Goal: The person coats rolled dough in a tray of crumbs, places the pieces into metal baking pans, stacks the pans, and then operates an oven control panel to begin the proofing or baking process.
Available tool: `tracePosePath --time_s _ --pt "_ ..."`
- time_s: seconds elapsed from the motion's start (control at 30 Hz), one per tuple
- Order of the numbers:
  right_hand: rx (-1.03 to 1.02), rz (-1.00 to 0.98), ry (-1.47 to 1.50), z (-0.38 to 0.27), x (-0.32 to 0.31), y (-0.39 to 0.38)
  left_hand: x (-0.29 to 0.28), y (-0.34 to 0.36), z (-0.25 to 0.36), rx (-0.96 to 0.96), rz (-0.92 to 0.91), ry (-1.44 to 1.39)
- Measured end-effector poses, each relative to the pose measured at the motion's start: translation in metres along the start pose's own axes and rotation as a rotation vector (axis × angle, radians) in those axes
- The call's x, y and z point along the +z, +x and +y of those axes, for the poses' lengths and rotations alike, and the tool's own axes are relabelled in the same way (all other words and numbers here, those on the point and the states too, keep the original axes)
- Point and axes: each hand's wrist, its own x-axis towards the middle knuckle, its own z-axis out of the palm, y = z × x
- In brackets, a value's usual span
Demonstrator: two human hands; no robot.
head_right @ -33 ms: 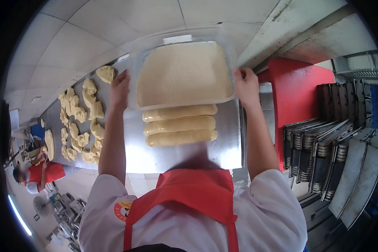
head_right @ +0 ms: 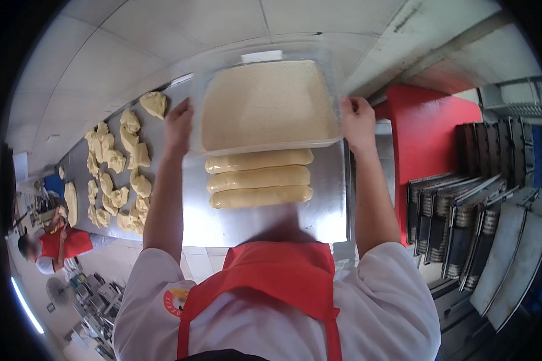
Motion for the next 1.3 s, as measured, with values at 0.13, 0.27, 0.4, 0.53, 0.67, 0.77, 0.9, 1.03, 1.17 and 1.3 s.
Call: tracePosePath --time_s 0.13,0.27,0.4,0.53,0.67,0.77,0.9,1.03,1.17,1.3 --pt "-0.171 -0.021 -0.157 0.006 0.026 0.003 0.009 0.015 -0.034 0.004 0.038 -0.004" --pt "-0.130 0.059 -0.173 0.039 0.035 0.000 0.021 0.004 -0.030 0.080 0.002 0.047" --pt "-0.084 0.071 -0.133 0.041 0.025 -0.018 -0.010 -0.012 -0.047 -0.013 0.009 0.042" --pt "0.008 0.230 0.135 0.057 -0.010 -0.066 -0.040 -0.076 -0.057 -0.105 0.092 0.124" --pt "0.127 -0.063 -0.053 0.071 0.011 -0.143 -0.031 -0.134 -0.081 -0.333 0.021 -0.192" --pt "0.127 -0.120 -0.071 0.065 0.045 -0.134 -0.025 -0.131 -0.064 -0.427 -0.073 -0.205" --pt "0.605 -0.436 0.106 0.027 0.046 -0.111 -0.030 -0.126 -0.056 -0.484 -0.286 -0.240" --pt "0.324 -0.447 -0.071 0.004 0.055 -0.129 -0.015 -0.156 -0.014 -0.351 -0.290 0.013" --pt "0.195 -0.547 -0.146 -0.032 0.065 -0.143 -0.014 -0.163 -0.001 -0.236 -0.335 0.053" --pt "0.119 -0.780 -0.145 -0.090 0.046 -0.142 -0.027 -0.164 0.012 -0.012 -0.410 0.232"
